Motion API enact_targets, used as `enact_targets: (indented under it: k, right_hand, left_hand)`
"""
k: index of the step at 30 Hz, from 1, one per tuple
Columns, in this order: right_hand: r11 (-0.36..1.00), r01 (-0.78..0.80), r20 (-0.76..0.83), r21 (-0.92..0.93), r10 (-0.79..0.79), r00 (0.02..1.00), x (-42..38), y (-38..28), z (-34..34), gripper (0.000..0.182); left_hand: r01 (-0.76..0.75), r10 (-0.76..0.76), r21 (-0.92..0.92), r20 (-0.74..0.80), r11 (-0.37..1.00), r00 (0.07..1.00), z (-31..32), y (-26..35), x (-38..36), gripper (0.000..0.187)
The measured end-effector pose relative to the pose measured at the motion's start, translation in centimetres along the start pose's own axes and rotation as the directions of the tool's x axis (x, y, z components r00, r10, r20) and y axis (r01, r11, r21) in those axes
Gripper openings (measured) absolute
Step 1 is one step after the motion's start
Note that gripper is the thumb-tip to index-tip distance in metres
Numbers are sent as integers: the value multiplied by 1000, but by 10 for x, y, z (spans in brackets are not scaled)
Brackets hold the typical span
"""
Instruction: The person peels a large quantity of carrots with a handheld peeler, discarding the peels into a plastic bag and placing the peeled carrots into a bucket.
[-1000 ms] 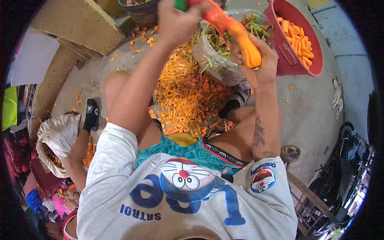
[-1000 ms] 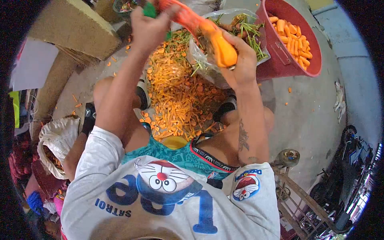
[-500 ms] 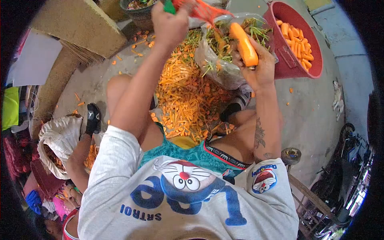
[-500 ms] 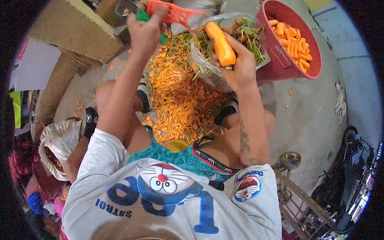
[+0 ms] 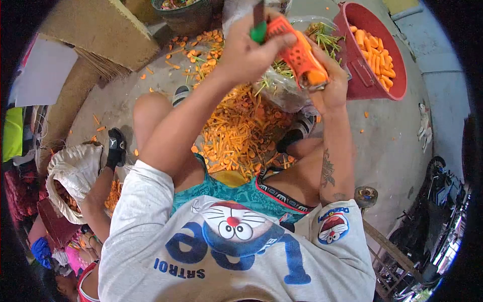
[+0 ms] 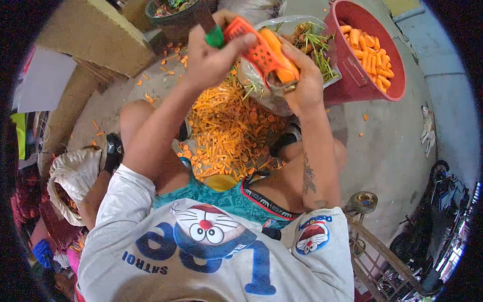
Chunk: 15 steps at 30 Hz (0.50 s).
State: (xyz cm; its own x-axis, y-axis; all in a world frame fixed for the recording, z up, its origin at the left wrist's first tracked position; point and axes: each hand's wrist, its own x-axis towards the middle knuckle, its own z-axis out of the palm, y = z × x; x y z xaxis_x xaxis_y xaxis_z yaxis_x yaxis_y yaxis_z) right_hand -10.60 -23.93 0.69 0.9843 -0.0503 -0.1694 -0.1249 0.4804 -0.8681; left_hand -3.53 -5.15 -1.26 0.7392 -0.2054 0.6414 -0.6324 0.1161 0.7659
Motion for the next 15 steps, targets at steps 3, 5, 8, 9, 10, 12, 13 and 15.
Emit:
enact_targets:
  k: [3, 5, 8, 9, 10, 12, 13, 15]
  right_hand:
    - [999, 19, 237, -50, -7, 971, 0, 1, -6, 46]
    - [999, -30, 257, 24, 23, 966, 4, 2, -13, 47]
    - [999, -44, 117, 28, 40, 992, 1, -3, 8, 48]
    - [999, -22, -53, -38, 20, 998, -1, -3, 15, 48]
    - [999, -27, -53, -40, 25, 998, -1, -3, 12, 48]
    - [998, -67, 171, 6, 65, 983, -5, -2, 2, 46]
    - [995, -78, 189, 56, 67, 980, -2, 0, 0, 43]
    - [993, -86, 190, 79, 70, 979, -1, 3, -6, 42]
  left_hand:
    - [98, -97, -2, -167, 995, 981, -30, -12, 25, 13]
    - [114, -109, 0, -299, 993, 948, -45, -10, 34, 18]
    - [179, -202, -126, -204, 976, 958, -13, 4, 10, 19]
    - [224, -225, -18, -65, 974, 972, -9, 16, -3, 20]
    - [228, -229, -19, -70, 974, 971, -9, 11, 0, 20]
    - [-28, 34, 38, -164, 999, 986, -13, -3, 15, 16]
    - [-15, 54, 178, -219, 984, 974, -32, -12, 27, 13]
    - [240, -235, -20, -289, 971, 928, -50, -11, 31, 17]
